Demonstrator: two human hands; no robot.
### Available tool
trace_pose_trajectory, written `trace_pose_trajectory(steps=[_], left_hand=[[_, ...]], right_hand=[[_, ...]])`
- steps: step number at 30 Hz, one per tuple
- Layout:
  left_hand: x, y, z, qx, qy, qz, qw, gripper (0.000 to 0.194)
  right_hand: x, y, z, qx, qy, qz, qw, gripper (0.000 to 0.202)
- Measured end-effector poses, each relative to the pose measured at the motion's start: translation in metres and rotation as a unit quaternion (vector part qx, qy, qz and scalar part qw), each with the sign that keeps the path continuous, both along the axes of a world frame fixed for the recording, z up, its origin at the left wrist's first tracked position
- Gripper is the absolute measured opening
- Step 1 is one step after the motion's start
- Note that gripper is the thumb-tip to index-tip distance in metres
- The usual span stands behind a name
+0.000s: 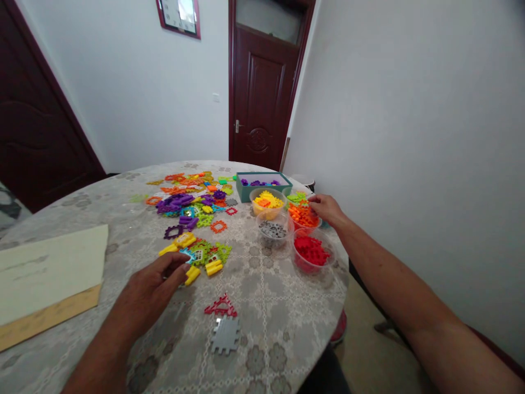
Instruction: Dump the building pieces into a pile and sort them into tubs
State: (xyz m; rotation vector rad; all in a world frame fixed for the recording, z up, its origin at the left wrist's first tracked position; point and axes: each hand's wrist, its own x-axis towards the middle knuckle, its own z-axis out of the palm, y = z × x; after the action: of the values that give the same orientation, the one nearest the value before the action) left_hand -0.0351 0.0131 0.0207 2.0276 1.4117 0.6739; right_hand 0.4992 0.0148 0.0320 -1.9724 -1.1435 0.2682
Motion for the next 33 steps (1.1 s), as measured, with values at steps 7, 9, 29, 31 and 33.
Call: trace_pose_trajectory(steps=[7, 9, 29, 31, 33], left_hand=[[0.000, -0.002, 0.002, 0.005, -0.005, -0.010, 1.000, 0.058], [0.000, -0.002, 0.003, 0.007, -0.007, -0.013, 1.000, 0.058], [-0.017, -0.006, 0.006, 0.050, -0.013, 0.083, 0.995, 0.033], [-0.019, -0.005, 0.003, 0.063, 0.009, 0.092, 0.994, 0.031], [-0.021, -0.003, -0.001, 0.090, 0.033, 0.095, 0.991, 0.030]], right_hand=[[-0.008, 0.001, 0.007, -0.001, -0.020, -0.007, 1.000, 0.028], [-0.011, 0.001, 0.012, 0.010, -0.042, -0.017, 0.999, 0.030], [-0.095, -0.022, 0.030, 0.050, -0.373, 0.077, 0.923, 0.027], [-0.125, -0.037, 0.042, 0.096, -0.354, 0.112, 0.924, 0.025], [-0.161, -0.052, 0.047, 0.113, -0.310, 0.169, 0.928, 0.024]])
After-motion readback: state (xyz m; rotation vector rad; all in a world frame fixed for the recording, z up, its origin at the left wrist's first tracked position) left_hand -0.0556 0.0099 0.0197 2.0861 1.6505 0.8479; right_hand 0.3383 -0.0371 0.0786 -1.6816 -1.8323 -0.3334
